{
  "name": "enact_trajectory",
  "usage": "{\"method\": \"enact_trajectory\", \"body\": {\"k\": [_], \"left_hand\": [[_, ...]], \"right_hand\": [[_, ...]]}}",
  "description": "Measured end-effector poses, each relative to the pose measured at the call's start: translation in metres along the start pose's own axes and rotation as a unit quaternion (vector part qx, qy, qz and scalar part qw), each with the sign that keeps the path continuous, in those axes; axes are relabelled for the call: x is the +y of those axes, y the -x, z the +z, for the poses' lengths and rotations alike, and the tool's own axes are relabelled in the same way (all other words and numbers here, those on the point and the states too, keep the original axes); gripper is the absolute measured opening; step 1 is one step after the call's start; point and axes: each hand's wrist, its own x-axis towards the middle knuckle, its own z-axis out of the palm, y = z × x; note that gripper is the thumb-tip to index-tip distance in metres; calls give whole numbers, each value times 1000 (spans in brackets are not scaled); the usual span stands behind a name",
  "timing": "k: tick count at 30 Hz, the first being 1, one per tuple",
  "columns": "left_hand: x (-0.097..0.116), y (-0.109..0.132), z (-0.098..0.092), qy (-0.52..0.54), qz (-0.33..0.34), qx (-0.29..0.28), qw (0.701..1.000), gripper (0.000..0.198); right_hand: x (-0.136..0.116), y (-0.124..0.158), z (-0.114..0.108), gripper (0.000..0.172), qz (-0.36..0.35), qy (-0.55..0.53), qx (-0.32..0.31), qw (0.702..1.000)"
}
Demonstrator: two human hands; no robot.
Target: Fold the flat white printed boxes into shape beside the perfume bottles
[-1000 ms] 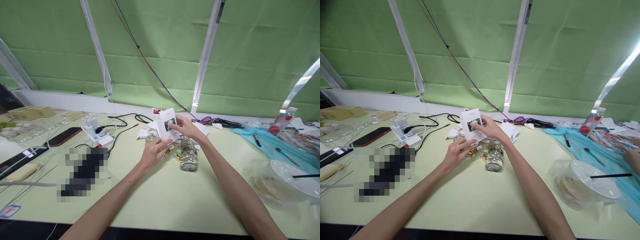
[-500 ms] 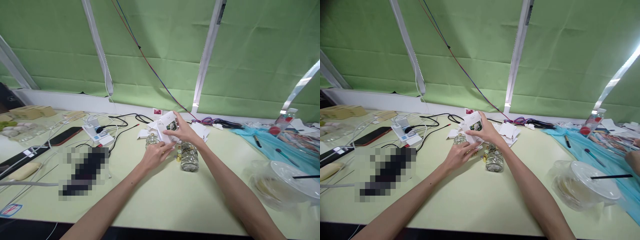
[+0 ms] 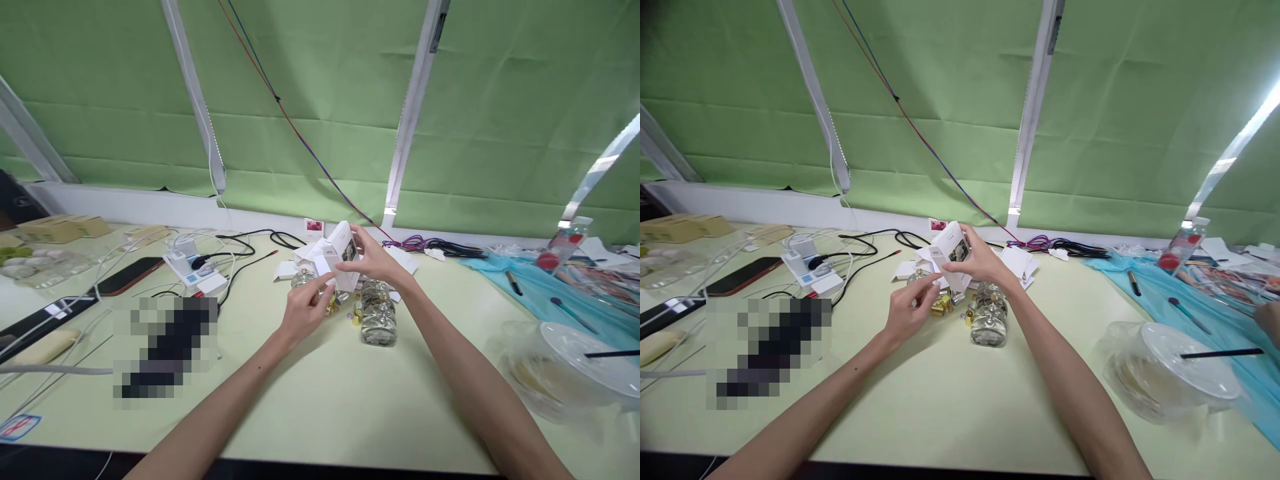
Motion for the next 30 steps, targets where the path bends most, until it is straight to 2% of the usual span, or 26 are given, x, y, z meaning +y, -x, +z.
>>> {"method": "enact_trajectory", "body": {"k": [4,8,12,18,25,30], "left_hand": [[5,-7,-4,135,-172,36,975,30],[4,-13,-5,219,-234,61,945,35],[1,-16,-5,236,-244,55,939,35],[4,-15,-7,246,-214,10,945,37],[-5,-11,-6,231,-177,-44,956,52],[-5,-8,-3,221,-174,-77,956,68]], "right_hand": [[-2,1,-2,86,-9,9,-40,999],[-3,2,-2,93,-2,34,-67,997],[-3,4,-2,97,-11,53,-103,993],[-14,6,-3,90,-35,76,-159,984],[-19,7,-4,90,-35,52,-186,981],[-20,7,-6,87,-55,16,-206,977]]}}
